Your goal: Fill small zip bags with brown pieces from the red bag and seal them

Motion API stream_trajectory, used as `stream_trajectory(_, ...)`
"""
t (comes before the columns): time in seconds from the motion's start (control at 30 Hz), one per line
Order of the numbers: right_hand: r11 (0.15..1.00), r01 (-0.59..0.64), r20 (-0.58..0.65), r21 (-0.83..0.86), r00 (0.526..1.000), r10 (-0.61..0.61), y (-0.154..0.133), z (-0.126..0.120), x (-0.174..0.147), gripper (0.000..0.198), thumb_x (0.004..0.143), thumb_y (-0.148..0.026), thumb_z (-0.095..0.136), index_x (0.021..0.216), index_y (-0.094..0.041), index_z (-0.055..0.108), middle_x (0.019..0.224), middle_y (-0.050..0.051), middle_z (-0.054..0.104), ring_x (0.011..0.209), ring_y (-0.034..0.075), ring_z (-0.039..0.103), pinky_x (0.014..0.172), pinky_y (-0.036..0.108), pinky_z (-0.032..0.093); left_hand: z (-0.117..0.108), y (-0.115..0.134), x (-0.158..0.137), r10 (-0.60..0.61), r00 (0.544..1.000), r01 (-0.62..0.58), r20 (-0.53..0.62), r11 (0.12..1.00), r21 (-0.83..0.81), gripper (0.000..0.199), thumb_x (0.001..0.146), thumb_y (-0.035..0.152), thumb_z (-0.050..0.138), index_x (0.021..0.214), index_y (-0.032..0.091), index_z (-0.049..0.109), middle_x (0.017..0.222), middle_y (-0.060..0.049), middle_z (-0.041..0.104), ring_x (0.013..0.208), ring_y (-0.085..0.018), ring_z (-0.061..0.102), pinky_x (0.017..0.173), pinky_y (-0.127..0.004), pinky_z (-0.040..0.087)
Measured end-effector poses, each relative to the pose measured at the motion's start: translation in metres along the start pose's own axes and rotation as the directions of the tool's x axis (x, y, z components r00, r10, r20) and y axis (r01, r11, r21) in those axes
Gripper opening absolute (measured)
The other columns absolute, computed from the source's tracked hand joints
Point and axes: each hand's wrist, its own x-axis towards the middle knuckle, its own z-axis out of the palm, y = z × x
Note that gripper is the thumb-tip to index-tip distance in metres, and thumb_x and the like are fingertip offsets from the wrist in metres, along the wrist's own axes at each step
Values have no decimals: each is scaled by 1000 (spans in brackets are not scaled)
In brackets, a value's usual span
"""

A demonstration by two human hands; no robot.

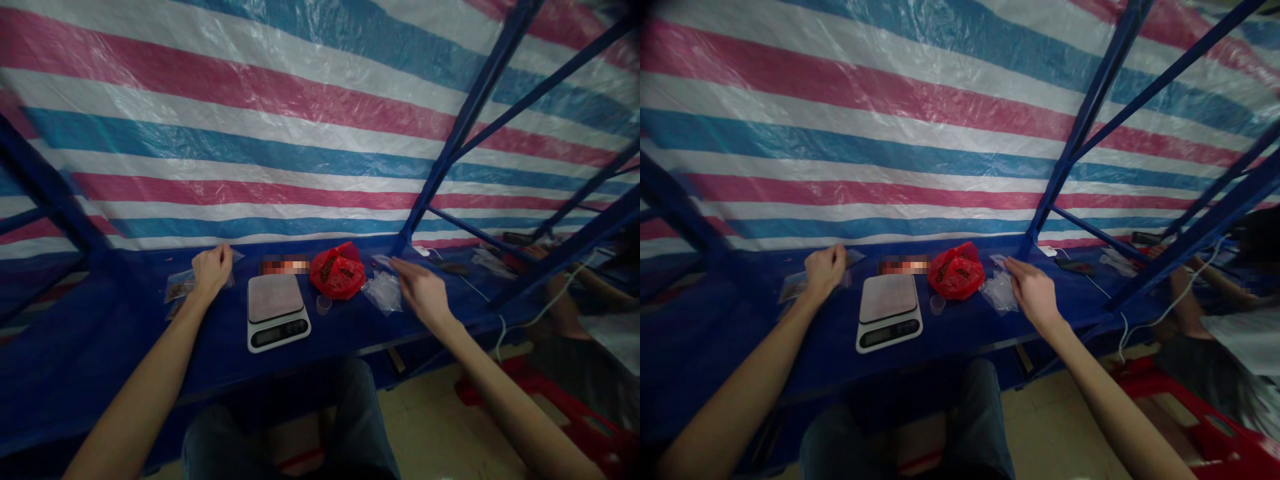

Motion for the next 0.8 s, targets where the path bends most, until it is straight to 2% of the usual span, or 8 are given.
stream_trajectory(0.1,999,47,195,-9,980,-44,14,35,-67,46,106,-35,50,147,-25,68,154,14,63,139,37,63,111,52,57,2,4,-2,9,1000,-9,12,1000,-10,58,106,38,27,83,16,75,82,-18,76,83,-30,72,73,-36,38)
stream_trajectory(0.2,997,72,274,27,959,-76,23,61,-94,57,108,-45,48,163,-28,50,168,11,46,155,35,45,119,55,50,2,13,-3,34,999,-33,31,999,-27,57,107,37,24,92,16,75,88,-17,77,90,-31,73,77,-37,42)
stream_trajectory(0.27,998,61,282,31,957,-67,29,70,-92,57,109,-47,45,164,-30,48,170,10,43,157,35,39,123,56,45,1,17,-2,62,997,-59,52,997,-44,53,107,38,26,104,16,74,95,-16,78,94,-31,73,80,-37,45)
stream_trajectory(0.37,997,39,287,61,956,-55,42,73,-77,57,109,-51,43,161,-28,53,168,12,46,156,36,42,124,56,43,-5,12,-4,142,983,-134,116,988,-75,42,102,35,39,122,17,70,118,-14,76,108,-29,72,90,-37,50)
stream_trajectory(0.53,982,43,145,183,987,-70,62,66,-72,59,110,-50,39,163,-25,49,169,13,46,158,33,41,126,54,41,-26,-40,-31,206,943,-194,260,978,-70,47,97,35,45,132,19,71,153,-14,61,141,-30,58,115,-43,46)
stream_trajectory(0.67,981,12,-29,194,1000,-6,71,52,-65,58,106,-49,47,154,-18,57,154,20,60,144,38,57,121,57,47,-44,-88,-64,123,924,-124,363,992,-22,66,92,58,54,143,17,66,159,-18,56,145,-38,54,118,-52,45)
stream_trajectory(0.73,984,-30,-52,174,998,39,70,46,-44,52,103,-45,48,142,-15,66,138,22,70,130,39,67,112,56,53,-47,-100,-75,96,906,-103,412,995,-6,74,91,64,54,148,16,61,161,-20,54,149,-39,50,119,-54,43)
stream_trajectory(0.8,984,-99,-3,151,995,101,68,46,-13,43,102,-37,46,127,-16,74,123,20,77,114,36,74,102,50,58,-45,-102,-79,108,907,-119,408,993,0,71,94,62,49,149,18,59,161,-19,54,150,-37,49,119,-53,42)
